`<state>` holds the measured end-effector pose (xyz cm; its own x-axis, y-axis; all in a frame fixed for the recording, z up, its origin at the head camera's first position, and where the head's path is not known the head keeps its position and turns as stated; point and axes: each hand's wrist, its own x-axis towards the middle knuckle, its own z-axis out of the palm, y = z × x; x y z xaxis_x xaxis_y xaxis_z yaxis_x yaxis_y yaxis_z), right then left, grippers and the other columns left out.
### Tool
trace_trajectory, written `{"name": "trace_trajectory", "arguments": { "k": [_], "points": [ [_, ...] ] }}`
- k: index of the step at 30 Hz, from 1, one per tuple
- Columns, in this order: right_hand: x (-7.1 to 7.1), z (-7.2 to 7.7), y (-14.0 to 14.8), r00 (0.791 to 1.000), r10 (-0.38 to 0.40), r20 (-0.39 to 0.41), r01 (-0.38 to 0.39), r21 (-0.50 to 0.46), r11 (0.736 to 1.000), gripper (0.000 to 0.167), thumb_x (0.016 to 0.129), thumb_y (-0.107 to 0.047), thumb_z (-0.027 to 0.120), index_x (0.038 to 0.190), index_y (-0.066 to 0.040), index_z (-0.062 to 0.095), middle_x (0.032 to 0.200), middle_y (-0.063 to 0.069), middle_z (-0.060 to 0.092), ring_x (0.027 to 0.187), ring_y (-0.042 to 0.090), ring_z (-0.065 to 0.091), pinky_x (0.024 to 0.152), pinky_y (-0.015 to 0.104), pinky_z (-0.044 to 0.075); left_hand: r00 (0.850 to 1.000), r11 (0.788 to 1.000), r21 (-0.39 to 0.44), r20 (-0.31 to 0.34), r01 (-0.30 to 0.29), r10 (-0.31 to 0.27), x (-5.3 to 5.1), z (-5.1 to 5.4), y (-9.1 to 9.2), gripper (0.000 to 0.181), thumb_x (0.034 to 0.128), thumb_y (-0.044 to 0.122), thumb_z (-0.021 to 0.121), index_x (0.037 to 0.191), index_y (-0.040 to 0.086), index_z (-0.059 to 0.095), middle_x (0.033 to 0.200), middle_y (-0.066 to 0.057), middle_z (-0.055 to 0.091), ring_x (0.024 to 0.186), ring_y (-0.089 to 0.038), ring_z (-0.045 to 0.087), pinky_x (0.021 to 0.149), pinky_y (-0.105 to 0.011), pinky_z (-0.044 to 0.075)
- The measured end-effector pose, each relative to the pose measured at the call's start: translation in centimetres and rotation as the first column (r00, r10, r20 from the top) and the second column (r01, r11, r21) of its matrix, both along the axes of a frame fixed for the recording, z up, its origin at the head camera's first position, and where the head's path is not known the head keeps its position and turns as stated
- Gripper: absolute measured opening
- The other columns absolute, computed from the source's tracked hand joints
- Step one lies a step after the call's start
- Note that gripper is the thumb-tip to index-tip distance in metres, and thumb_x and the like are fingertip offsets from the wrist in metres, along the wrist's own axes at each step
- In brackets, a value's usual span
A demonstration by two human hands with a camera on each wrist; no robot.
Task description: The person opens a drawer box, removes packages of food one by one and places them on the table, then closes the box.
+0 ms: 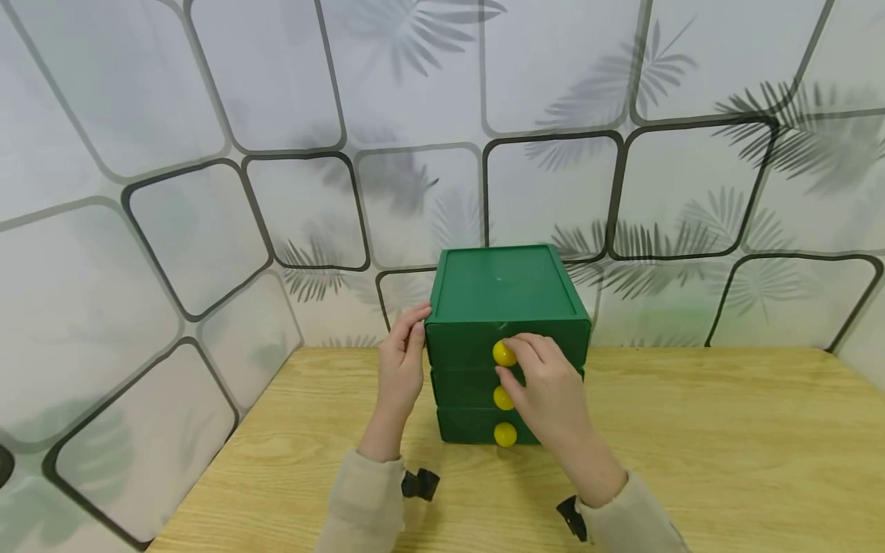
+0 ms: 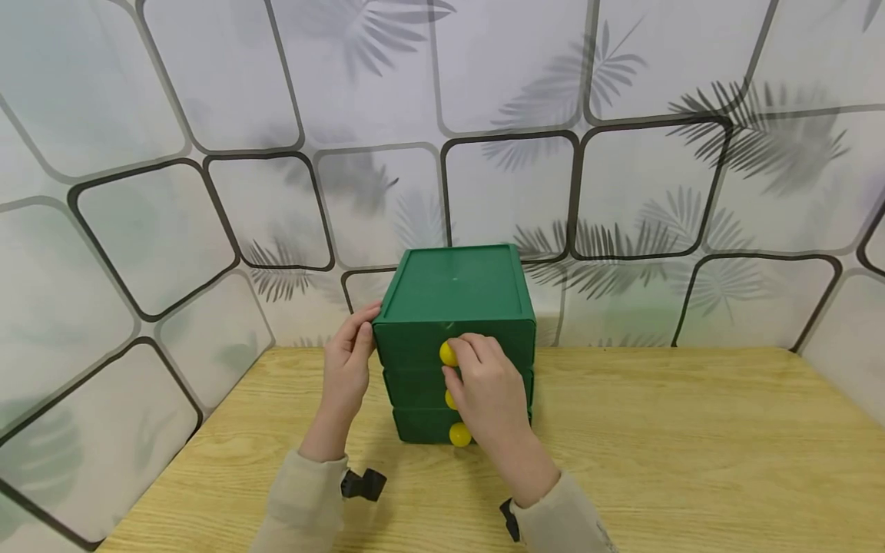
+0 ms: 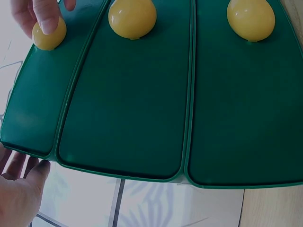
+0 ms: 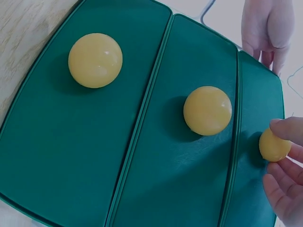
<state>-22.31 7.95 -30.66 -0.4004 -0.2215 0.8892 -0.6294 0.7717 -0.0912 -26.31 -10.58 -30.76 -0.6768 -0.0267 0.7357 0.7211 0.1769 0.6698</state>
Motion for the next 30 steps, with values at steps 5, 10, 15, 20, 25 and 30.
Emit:
{"name": "trace_trajectory", "arguments": {
  "k": [5,10,15,20,25,30],
  "points": [
    [0.01,-0.15,-0.08,1.0,0.002,-0.018,-0.002,0.014,1.0,0.032,0.063,-0.002,0.079,0.09,0.002,0.062,0.091,0.012,0.058,0.082,0.025,0.054,0.069,0.032,0.05,1.0,1.0,0.004,0.008,0.003,-0.003,0.11,-0.07,0.01,0.029,0.0952,0.009,0.039,0.116,-0.003,0.055,0.124,-0.014,0.049,0.116,-0.02,0.043,0.09,-0.031,0.04],
    [-0.16,-0.27,-0.04,1.0,0.007,-0.03,-0.007,0.001,1.0,0.032,0.062,-0.001,0.079,0.089,0.002,0.061,0.091,0.012,0.059,0.082,0.025,0.055,0.069,0.033,0.05,1.0,1.0,0.013,0.006,0.016,-0.016,-0.05,-0.12,0.05,0.029,0.0949,0.007,0.038,0.116,-0.004,0.054,0.124,-0.014,0.048,0.117,-0.021,0.042,0.09,-0.033,0.04],
    [-0.3,-0.27,0.01,0.999,0.007,-0.04,-0.007,0.0,1.0,0.033,0.062,0.0,0.079,0.089,0.002,0.061,0.09,0.012,0.059,0.082,0.025,0.055,0.07,0.034,0.049,1.0,1.0,0.004,0.003,0.007,-0.007,-0.15,-0.09,0.04,0.029,0.0951,0.008,0.038,0.116,-0.003,0.055,0.124,-0.014,0.049,0.117,-0.02,0.042,0.089,-0.031,0.04],
    [-0.32,-0.2,0.02,0.999,0.009,-0.053,-0.009,0.003,1.0,0.033,0.061,0.0,0.079,0.088,0.002,0.061,0.089,0.012,0.059,0.081,0.025,0.055,0.07,0.034,0.05,1.0,1.0,-0.012,-0.005,-0.006,0.006,-0.18,-0.02,-0.02,0.029,0.0952,0.01,0.039,0.116,-0.002,0.055,0.124,-0.013,0.049,0.116,-0.018,0.043,0.089,-0.03,0.04],
    [-0.3,-0.07,0.04,0.998,0.012,-0.062,-0.011,0.011,1.0,0.032,0.061,0.0,0.079,0.087,0.002,0.061,0.088,0.012,0.059,0.08,0.025,0.055,0.069,0.034,0.05,1.0,1.0,-0.017,-0.005,-0.012,0.012,-0.16,0.04,-0.02,0.029,0.0954,0.011,0.039,0.116,-0.002,0.055,0.124,-0.013,0.049,0.117,-0.019,0.043,0.09,-0.03,0.04],
    [-0.29,0.07,0.14,0.997,0.021,-0.069,-0.02,0.021,1.0,0.032,0.06,0.0,0.08,0.086,0.002,0.061,0.087,0.012,0.059,0.078,0.025,0.055,0.068,0.033,0.05,1.0,1.0,-0.017,-0.006,-0.009,0.009,-0.17,0.07,0.0,0.029,0.0955,0.011,0.039,0.116,-0.003,0.055,0.124,-0.014,0.049,0.117,-0.019,0.043,0.09,-0.031,0.04]
  ]
}}
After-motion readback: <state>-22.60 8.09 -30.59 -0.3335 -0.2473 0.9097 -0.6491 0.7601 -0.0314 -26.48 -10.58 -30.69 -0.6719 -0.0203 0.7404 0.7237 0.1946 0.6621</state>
